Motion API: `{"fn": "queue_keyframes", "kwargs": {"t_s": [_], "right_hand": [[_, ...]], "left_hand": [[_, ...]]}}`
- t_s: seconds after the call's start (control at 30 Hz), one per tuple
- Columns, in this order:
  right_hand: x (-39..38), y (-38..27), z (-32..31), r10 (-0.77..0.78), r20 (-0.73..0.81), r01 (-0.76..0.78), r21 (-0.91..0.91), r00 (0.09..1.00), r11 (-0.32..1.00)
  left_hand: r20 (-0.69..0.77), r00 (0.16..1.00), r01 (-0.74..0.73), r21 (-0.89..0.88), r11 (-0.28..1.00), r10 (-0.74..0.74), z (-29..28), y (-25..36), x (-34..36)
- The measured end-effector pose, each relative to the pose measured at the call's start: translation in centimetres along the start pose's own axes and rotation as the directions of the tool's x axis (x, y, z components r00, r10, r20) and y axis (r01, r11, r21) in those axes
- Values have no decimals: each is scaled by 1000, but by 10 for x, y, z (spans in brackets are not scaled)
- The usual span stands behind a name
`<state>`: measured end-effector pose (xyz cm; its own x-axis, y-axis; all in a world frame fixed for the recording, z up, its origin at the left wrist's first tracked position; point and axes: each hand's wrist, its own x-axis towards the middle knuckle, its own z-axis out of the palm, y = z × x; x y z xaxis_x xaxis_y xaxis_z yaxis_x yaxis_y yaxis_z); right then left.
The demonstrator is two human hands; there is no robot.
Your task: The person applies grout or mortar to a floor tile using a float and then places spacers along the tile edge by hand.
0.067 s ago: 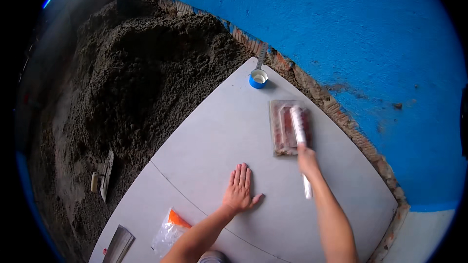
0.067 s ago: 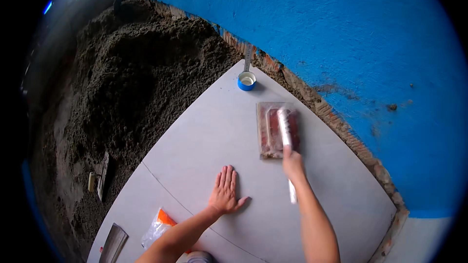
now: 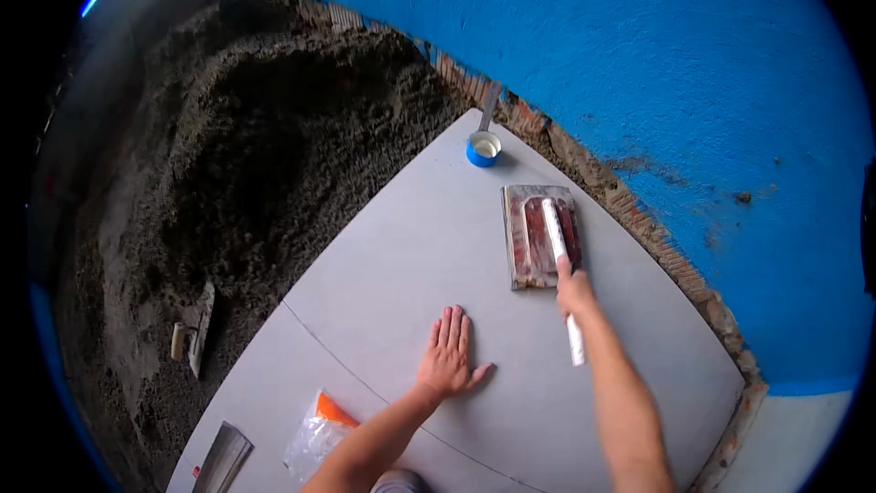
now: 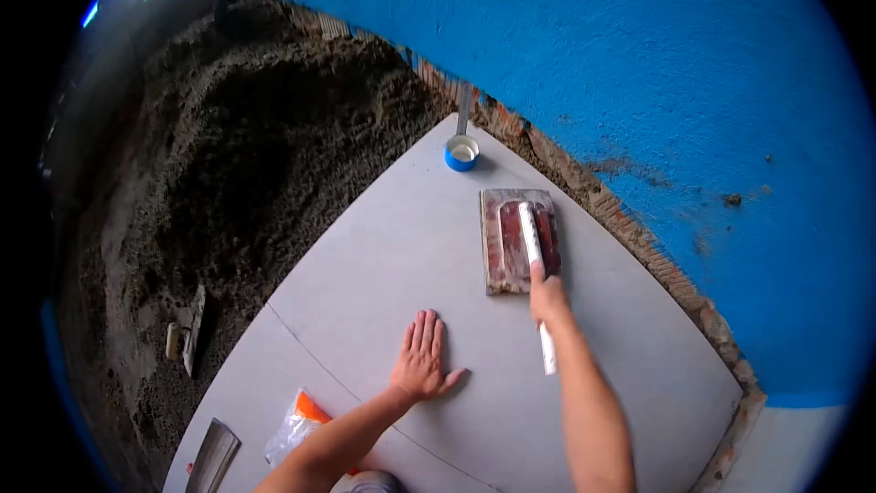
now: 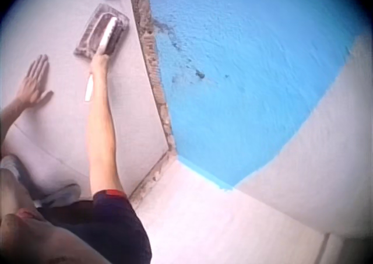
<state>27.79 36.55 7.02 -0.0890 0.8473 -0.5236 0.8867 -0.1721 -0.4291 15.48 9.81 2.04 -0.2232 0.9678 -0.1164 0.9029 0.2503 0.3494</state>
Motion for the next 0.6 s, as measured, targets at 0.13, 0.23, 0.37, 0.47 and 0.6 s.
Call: {"fn": "queue_keyframes", "kwargs": {"t_s": [0.13,0.23,0.37,0.47,0.6], "right_hand": [[-50,-88,-82,-120,194,31,409,974,912],[-115,-90,-142,-326,-4,294,441,945,848],[-118,-26,-100,-351,-431,521,385,832,762],[-38,45,-12,-352,-306,383,47,885,922],[-29,-54,-63,13,379,-196,448,925,872]], "left_hand": [[-17,999,36,38,999,-35,-4,-14,-10],[3,998,66,55,996,-66,-4,-18,-16],[16,998,55,37,998,-56,0,-16,-15],[-20,1000,-2,-1,1000,2,1,-2,0],[-9,1000,23,-25,999,-24,-1,-6,-5]]}}
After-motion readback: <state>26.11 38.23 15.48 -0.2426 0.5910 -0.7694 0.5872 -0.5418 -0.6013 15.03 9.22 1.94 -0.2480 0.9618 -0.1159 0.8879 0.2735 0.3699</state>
